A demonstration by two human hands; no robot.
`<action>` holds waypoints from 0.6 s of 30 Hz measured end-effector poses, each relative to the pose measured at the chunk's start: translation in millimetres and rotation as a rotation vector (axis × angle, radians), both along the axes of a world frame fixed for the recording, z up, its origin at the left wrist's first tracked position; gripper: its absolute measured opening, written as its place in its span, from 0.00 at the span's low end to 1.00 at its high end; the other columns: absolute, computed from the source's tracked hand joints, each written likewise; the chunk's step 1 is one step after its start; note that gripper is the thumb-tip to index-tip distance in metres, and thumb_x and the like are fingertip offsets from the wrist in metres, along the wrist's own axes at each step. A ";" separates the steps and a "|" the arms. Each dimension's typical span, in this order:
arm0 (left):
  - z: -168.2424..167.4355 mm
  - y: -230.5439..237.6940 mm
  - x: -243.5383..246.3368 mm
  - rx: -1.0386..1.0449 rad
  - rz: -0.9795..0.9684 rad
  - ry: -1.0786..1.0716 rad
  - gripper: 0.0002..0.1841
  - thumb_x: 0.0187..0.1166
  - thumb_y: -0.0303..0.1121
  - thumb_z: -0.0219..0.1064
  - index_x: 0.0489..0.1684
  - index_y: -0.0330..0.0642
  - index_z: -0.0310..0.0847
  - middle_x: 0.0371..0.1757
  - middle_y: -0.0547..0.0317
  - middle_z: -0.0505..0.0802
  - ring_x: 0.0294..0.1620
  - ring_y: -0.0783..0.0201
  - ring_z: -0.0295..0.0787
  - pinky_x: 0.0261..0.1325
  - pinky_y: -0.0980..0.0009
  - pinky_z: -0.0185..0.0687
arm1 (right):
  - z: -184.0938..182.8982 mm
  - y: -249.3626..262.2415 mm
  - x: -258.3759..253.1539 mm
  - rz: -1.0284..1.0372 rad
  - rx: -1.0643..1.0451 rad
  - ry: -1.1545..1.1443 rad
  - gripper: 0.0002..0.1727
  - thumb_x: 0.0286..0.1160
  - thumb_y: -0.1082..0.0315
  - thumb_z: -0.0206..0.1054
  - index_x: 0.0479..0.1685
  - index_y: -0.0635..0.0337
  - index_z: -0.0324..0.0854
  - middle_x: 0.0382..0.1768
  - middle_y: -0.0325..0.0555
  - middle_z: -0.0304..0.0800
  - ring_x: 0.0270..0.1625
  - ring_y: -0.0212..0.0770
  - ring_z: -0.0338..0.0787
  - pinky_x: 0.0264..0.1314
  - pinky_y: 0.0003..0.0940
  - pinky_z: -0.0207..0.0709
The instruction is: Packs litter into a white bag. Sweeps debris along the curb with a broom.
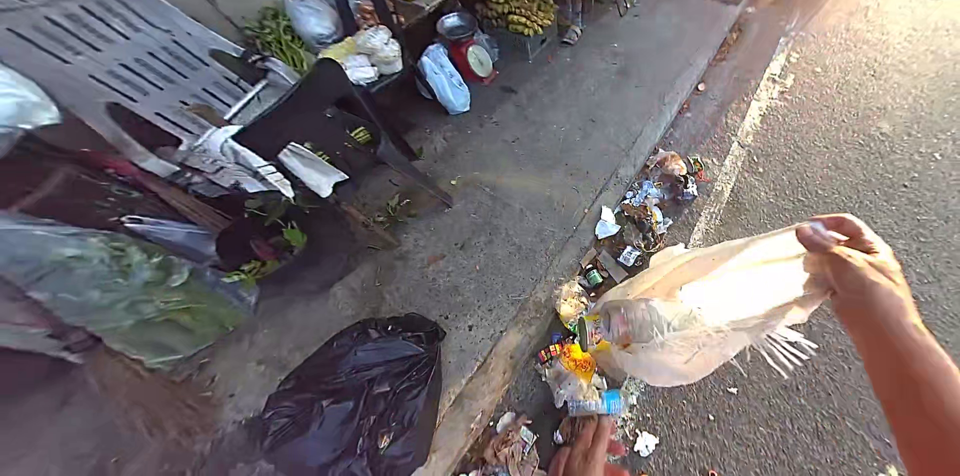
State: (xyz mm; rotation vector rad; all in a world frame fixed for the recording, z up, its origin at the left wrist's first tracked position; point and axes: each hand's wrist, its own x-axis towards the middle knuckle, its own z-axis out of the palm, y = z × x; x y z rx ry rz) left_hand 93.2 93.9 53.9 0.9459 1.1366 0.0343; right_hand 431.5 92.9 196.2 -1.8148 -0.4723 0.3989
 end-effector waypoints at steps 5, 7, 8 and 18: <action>41.1 25.2 102.9 -0.058 -0.026 -0.018 0.41 0.88 0.67 0.39 0.63 0.34 0.81 0.41 0.46 0.94 0.31 0.54 0.91 0.32 0.59 0.87 | 68.7 -46.1 8.7 -0.067 0.097 -0.041 0.04 0.83 0.70 0.65 0.44 0.47 0.79 0.28 0.23 0.86 0.24 0.17 0.82 0.27 0.14 0.77; 23.8 17.7 117.2 -0.019 0.018 0.072 0.30 0.89 0.57 0.54 0.57 0.34 0.84 0.40 0.48 0.94 0.32 0.56 0.92 0.34 0.60 0.87 | 55.8 -83.7 7.3 -0.086 0.112 -0.002 0.05 0.84 0.71 0.64 0.46 0.48 0.80 0.30 0.24 0.86 0.25 0.18 0.83 0.28 0.15 0.79; 8.9 11.1 118.8 -0.014 0.049 0.117 0.23 0.89 0.49 0.59 0.56 0.34 0.84 0.39 0.49 0.94 0.31 0.58 0.92 0.34 0.62 0.86 | 35.4 -103.8 11.4 -0.091 0.113 0.031 0.05 0.83 0.72 0.63 0.46 0.48 0.79 0.29 0.24 0.86 0.25 0.18 0.82 0.28 0.15 0.79; -92.6 -110.8 110.5 -0.020 0.130 0.400 0.50 0.80 0.66 0.61 0.88 0.32 0.50 0.76 0.23 0.75 0.69 0.31 0.81 0.63 0.36 0.82 | -150.5 -221.2 -89.9 0.038 -0.125 0.565 0.06 0.83 0.73 0.60 0.52 0.64 0.77 0.33 0.39 0.88 0.32 0.28 0.88 0.36 0.26 0.85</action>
